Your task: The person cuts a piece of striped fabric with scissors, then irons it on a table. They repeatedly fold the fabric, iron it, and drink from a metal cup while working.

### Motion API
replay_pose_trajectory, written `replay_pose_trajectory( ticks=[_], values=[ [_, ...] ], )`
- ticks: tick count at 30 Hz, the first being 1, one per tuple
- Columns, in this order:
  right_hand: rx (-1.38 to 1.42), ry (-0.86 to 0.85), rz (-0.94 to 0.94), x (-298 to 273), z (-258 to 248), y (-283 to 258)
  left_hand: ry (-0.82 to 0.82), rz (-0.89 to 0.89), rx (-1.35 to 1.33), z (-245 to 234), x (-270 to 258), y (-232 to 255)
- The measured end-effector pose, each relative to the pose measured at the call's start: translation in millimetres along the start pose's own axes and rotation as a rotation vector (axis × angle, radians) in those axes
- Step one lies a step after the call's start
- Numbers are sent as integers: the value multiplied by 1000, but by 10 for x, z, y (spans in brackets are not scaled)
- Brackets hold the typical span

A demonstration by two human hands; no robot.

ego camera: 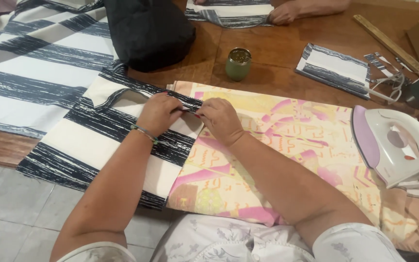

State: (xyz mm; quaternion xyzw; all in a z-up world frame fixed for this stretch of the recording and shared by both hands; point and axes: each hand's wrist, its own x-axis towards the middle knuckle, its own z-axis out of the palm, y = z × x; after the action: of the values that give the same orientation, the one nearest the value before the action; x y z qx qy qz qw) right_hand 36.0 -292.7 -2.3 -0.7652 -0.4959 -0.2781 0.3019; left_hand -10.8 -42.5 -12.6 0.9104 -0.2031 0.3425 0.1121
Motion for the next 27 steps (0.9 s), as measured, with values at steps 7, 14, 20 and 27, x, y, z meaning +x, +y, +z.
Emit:
replay_pose_trajectory(
  ticks=[7, 14, 20, 27],
  values=[
    [98, 42, -98, -71, 95, -71, -71, 65, 541, -347, -497, -1216],
    [151, 58, -113, -14, -130, -313, -268, -585, 478, -1609, -922, -1414],
    [152, -48, 248, 144, -436, -502, -454, -856, 446, -2097, -644, -1040],
    [303, 14, 385, -139, -102, -103, -249, -169, -235, -973, 28, 711]
  ],
)
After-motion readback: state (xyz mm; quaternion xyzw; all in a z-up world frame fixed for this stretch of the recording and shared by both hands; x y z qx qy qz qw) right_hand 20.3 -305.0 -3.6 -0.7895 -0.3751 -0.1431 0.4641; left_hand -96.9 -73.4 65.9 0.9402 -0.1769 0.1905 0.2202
